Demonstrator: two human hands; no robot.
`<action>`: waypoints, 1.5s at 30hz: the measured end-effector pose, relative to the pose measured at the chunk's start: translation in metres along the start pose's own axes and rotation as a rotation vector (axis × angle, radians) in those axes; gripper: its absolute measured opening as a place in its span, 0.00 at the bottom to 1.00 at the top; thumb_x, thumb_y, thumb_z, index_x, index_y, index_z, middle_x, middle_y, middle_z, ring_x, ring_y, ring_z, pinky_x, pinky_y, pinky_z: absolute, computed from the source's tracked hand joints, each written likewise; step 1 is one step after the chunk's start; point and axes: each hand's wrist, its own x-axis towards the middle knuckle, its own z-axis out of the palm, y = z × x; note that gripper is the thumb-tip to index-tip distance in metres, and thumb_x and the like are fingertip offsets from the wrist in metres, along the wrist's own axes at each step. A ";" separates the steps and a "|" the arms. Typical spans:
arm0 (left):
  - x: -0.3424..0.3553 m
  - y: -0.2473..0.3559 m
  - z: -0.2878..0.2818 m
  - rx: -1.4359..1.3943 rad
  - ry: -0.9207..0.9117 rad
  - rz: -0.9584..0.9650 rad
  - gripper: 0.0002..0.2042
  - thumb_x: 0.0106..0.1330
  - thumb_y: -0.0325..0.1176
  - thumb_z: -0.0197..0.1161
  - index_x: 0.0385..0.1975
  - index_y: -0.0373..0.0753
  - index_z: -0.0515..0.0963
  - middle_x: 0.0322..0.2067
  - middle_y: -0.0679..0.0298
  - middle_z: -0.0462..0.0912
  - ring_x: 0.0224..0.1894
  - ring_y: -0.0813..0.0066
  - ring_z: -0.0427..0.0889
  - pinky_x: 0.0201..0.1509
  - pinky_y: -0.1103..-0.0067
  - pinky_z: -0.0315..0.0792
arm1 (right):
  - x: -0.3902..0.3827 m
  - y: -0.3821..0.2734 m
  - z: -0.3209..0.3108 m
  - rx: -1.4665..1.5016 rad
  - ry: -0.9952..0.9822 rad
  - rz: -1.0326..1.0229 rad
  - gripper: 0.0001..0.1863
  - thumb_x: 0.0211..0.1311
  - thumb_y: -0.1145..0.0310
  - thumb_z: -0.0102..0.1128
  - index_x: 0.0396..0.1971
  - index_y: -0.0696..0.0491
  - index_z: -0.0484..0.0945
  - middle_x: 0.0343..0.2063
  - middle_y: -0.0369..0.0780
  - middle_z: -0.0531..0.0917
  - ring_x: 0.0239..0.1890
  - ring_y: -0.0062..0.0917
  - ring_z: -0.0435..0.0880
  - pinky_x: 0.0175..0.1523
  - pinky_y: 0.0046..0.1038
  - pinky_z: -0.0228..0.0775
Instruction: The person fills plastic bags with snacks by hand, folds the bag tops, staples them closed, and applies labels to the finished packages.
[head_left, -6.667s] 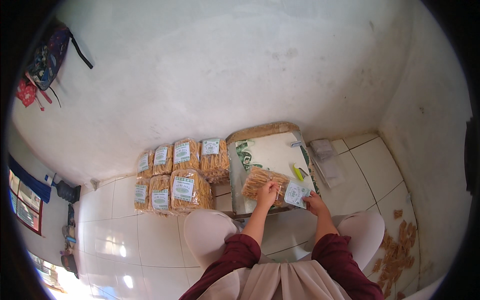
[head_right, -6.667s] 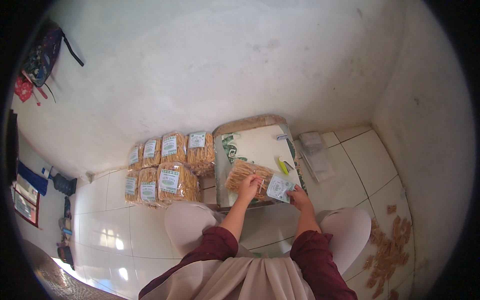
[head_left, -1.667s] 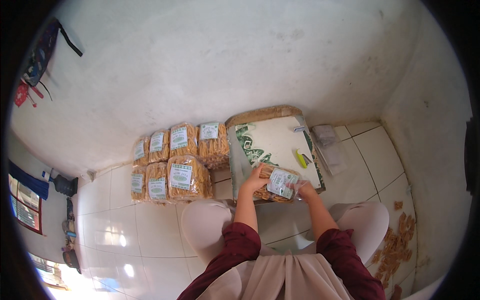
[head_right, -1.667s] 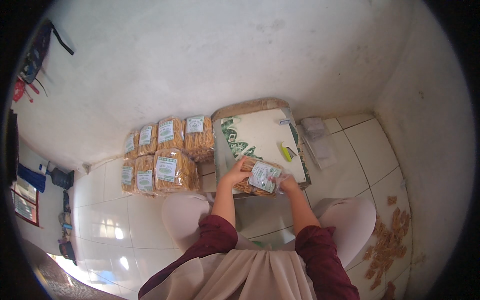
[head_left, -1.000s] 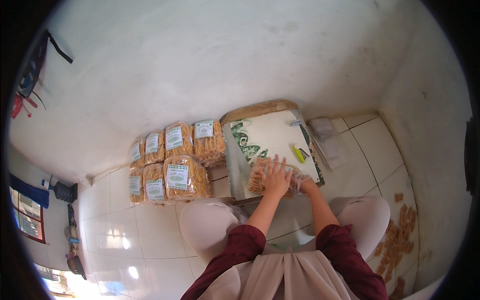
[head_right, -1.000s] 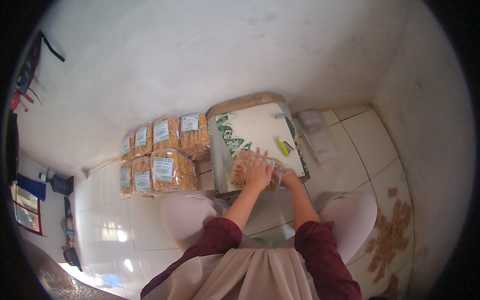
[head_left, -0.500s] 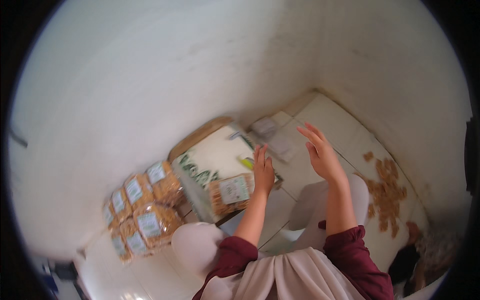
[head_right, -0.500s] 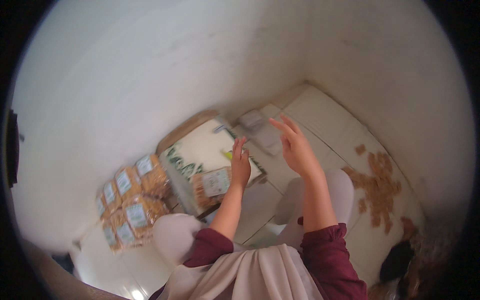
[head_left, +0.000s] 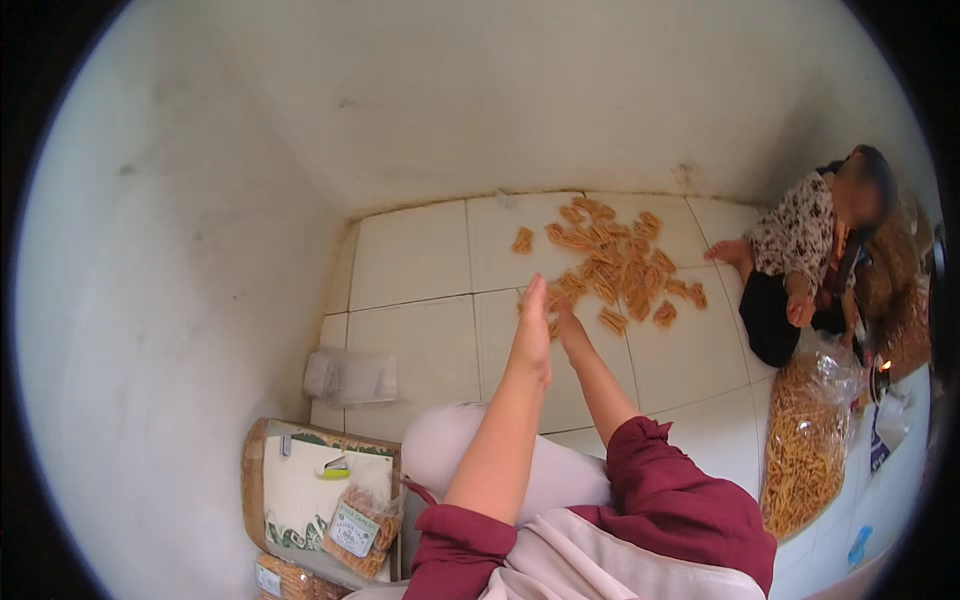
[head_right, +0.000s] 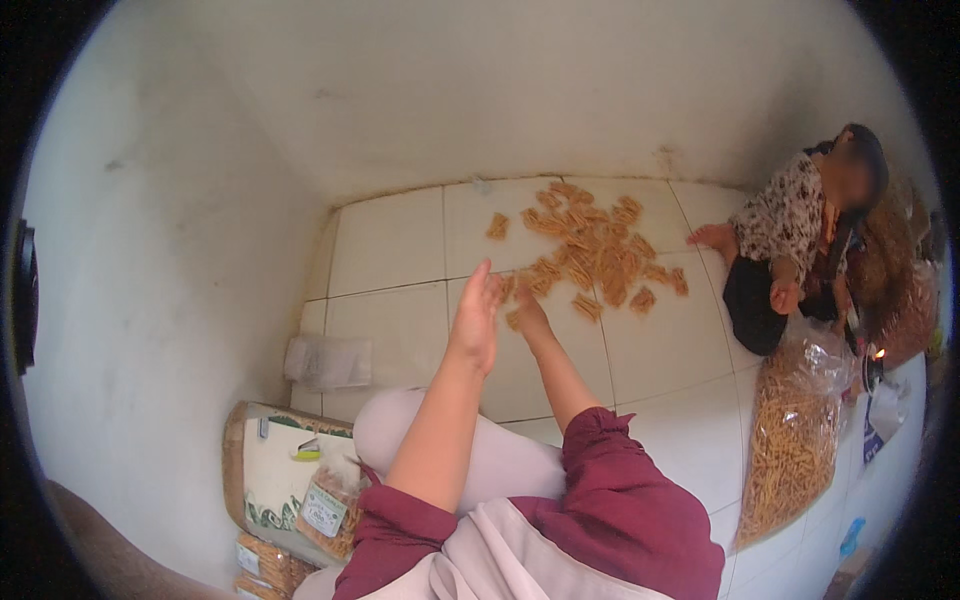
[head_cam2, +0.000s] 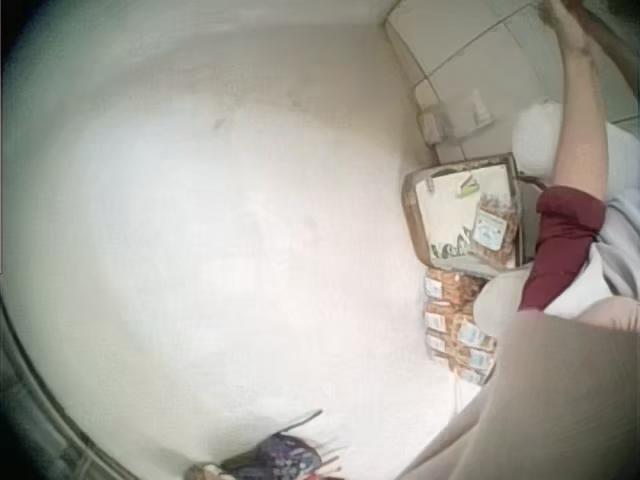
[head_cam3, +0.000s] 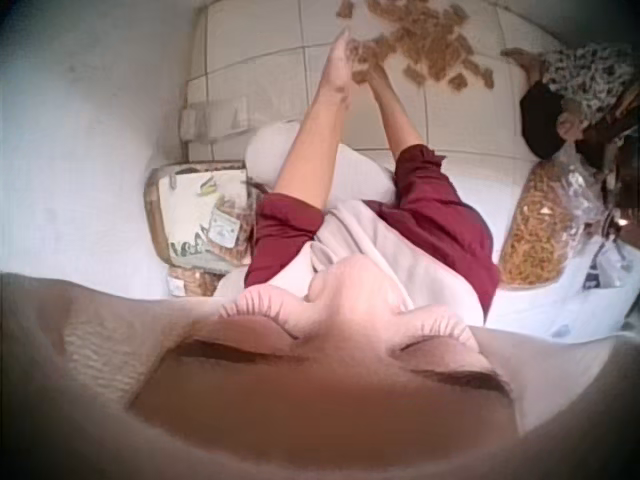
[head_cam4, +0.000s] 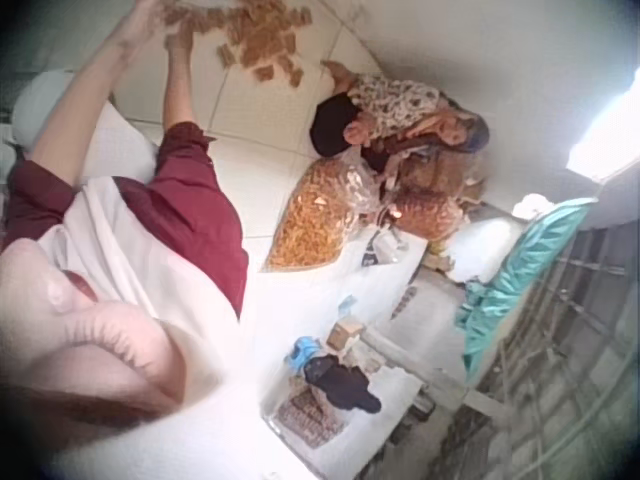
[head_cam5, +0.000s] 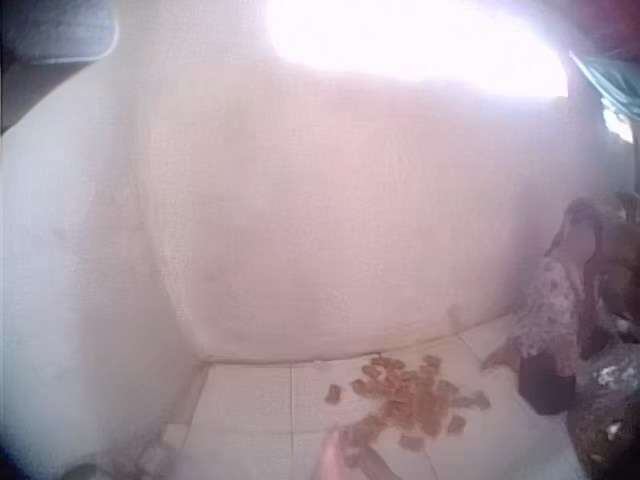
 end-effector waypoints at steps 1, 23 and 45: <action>0.009 -0.005 0.004 0.062 -0.008 0.036 0.34 0.66 0.55 0.37 0.65 0.36 0.49 0.66 0.54 0.47 0.69 0.59 0.43 0.69 0.67 0.39 | -0.001 0.013 -0.009 0.101 0.025 0.062 0.35 0.65 0.41 0.27 0.63 0.50 0.56 0.64 0.43 0.54 0.67 0.32 0.49 0.66 0.33 0.45; 0.097 -0.020 -0.041 -0.083 0.133 -0.189 0.43 0.55 0.72 0.35 0.67 0.52 0.38 0.68 0.53 0.35 0.69 0.51 0.35 0.65 0.50 0.30 | 0.115 0.128 0.004 -1.243 0.214 -0.181 0.26 0.61 0.63 0.47 0.60 0.43 0.60 0.63 0.41 0.57 0.65 0.28 0.55 0.63 0.51 0.46; -0.157 -0.007 -0.286 1.776 0.942 -0.393 0.19 0.53 0.43 0.62 0.42 0.41 0.75 0.46 0.58 0.72 0.40 0.60 0.78 0.47 0.64 0.69 | -0.140 -0.155 0.213 0.496 -1.079 -0.371 0.18 0.63 0.62 0.52 0.49 0.55 0.67 0.35 0.41 0.79 0.38 0.28 0.80 0.42 0.29 0.73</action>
